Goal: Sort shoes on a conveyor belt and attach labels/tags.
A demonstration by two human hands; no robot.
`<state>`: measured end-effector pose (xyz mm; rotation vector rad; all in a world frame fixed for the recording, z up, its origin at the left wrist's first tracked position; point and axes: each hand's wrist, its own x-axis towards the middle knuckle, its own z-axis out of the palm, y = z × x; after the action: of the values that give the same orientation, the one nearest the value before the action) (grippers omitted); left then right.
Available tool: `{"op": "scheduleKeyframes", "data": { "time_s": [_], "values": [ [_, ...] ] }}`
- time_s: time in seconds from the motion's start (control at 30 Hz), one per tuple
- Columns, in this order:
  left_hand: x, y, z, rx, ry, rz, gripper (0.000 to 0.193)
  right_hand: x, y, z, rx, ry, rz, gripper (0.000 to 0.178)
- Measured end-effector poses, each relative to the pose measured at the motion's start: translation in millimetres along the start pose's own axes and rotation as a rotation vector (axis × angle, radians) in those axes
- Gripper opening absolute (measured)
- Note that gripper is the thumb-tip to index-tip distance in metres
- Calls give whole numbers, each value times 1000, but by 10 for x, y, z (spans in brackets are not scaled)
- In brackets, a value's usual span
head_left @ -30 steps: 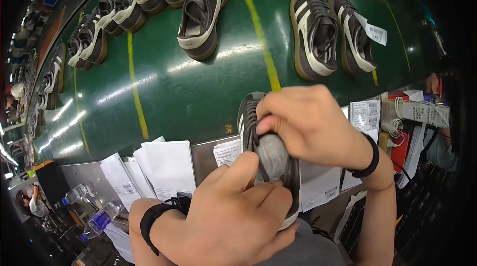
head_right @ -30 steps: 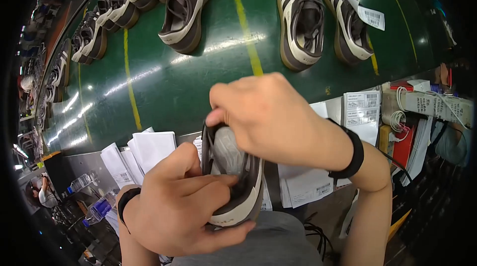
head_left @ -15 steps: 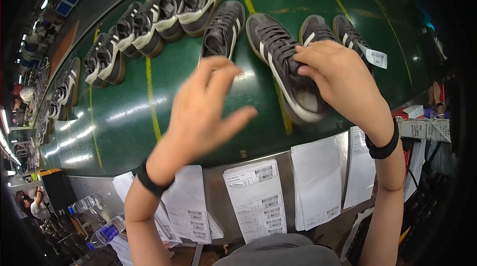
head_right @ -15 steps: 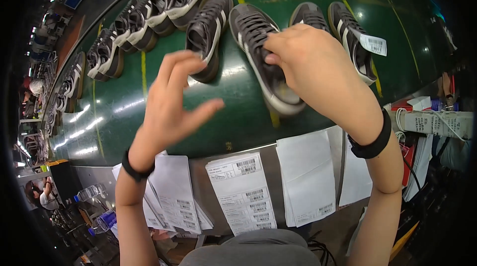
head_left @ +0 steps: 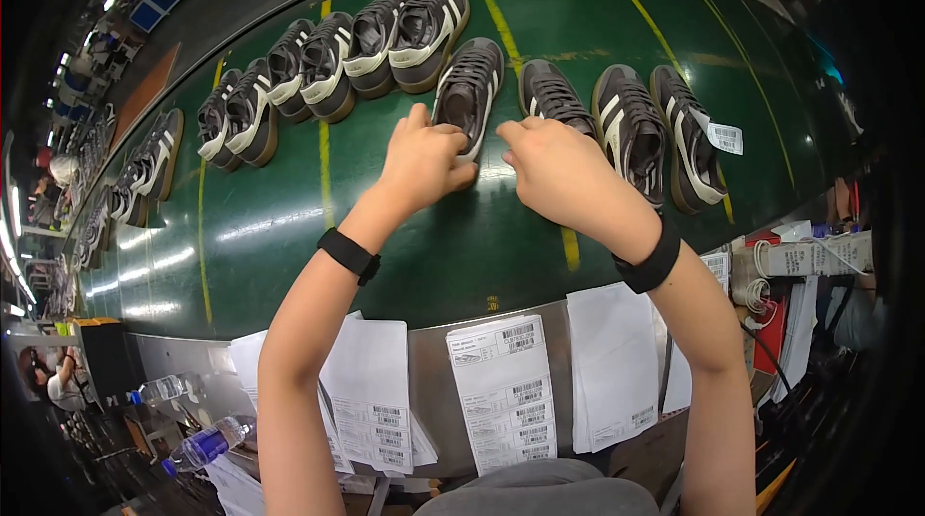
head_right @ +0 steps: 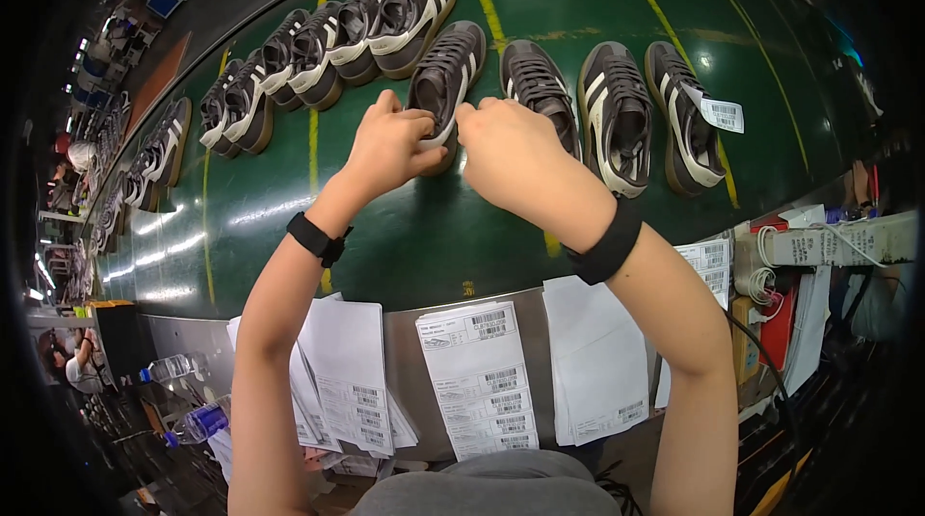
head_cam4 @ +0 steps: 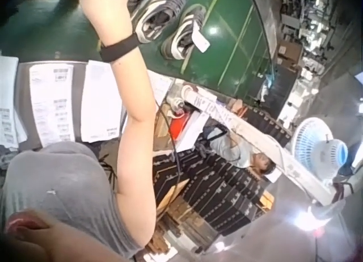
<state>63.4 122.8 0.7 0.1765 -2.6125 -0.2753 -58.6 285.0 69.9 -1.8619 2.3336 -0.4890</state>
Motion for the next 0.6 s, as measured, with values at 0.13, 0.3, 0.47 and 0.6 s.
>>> {"op": "scheduleKeyframes", "data": {
  "time_s": [0.13, 0.3, 0.47, 0.6],
  "values": [
    [-162, 745, -578, -132, -332, -14, 21, -193, -242, 141, -37, 224, -97, 33],
    [-614, 1523, -1419, -439, -501, 89, 18, -673, -628, 36, 141, 122, -294, 26],
    [-609, 1528, -1511, -510, -437, 15, 22, -534, -536, 132, 730, 57, -49, 4],
    [-732, 1487, -1393, -647, -299, 9, 18, -439, -394, 215, 1041, -201, 314, 8]
  ]
}}
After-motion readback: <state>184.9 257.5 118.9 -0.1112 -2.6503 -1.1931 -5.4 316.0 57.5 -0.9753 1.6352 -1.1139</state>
